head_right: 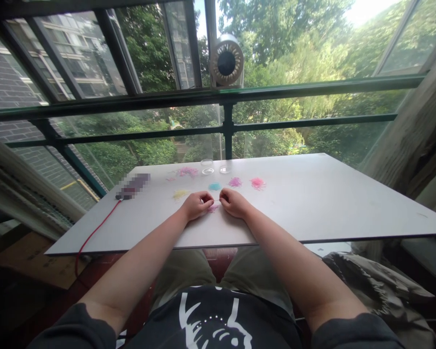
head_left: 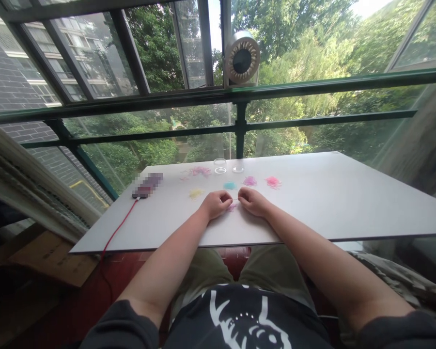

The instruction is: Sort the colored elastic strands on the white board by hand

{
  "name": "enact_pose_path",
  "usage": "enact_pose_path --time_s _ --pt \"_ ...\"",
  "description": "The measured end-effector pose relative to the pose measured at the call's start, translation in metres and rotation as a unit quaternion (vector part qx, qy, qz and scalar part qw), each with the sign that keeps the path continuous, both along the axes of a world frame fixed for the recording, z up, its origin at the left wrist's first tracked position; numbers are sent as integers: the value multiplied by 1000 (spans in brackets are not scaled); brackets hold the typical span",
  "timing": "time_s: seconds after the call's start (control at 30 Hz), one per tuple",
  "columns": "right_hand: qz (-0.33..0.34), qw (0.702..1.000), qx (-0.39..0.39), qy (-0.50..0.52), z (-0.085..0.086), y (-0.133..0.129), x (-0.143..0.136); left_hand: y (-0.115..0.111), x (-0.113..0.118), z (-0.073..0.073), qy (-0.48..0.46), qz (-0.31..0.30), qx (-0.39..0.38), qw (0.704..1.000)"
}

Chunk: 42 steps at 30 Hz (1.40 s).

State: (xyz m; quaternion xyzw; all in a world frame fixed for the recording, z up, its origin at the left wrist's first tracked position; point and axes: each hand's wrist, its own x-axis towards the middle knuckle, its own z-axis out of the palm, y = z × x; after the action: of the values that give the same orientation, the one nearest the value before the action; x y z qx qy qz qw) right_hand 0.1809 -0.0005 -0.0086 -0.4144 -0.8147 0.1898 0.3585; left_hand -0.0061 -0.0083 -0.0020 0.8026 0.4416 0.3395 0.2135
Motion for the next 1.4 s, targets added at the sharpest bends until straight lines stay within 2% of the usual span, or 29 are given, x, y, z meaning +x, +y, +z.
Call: enact_pose_path --time_s 0.53,0.77,0.97,1.07,1.2,1.33,1.4 --pt "6 998 -14 -57 -1 -4 -3 1 -1 -4 -14 6 2 1000" --pt "23 996 -51 -62 6 2 5 1 -1 -3 -1 10 -4 1000" --pt "-27 999 -37 -7 4 0 14 1 -2 -3 10 21 1 1000" --pt "-37 999 -22 -23 3 2 25 1 -2 -4 22 35 5 999" --pt "-66 995 31 -67 5 14 54 2 -1 -6 41 71 24 996" --pt "-139 977 153 -59 5 24 89 4 -1 -8 70 106 38 991" --pt "-202 964 171 -34 1 27 103 5 -1 -9 84 113 41 989"
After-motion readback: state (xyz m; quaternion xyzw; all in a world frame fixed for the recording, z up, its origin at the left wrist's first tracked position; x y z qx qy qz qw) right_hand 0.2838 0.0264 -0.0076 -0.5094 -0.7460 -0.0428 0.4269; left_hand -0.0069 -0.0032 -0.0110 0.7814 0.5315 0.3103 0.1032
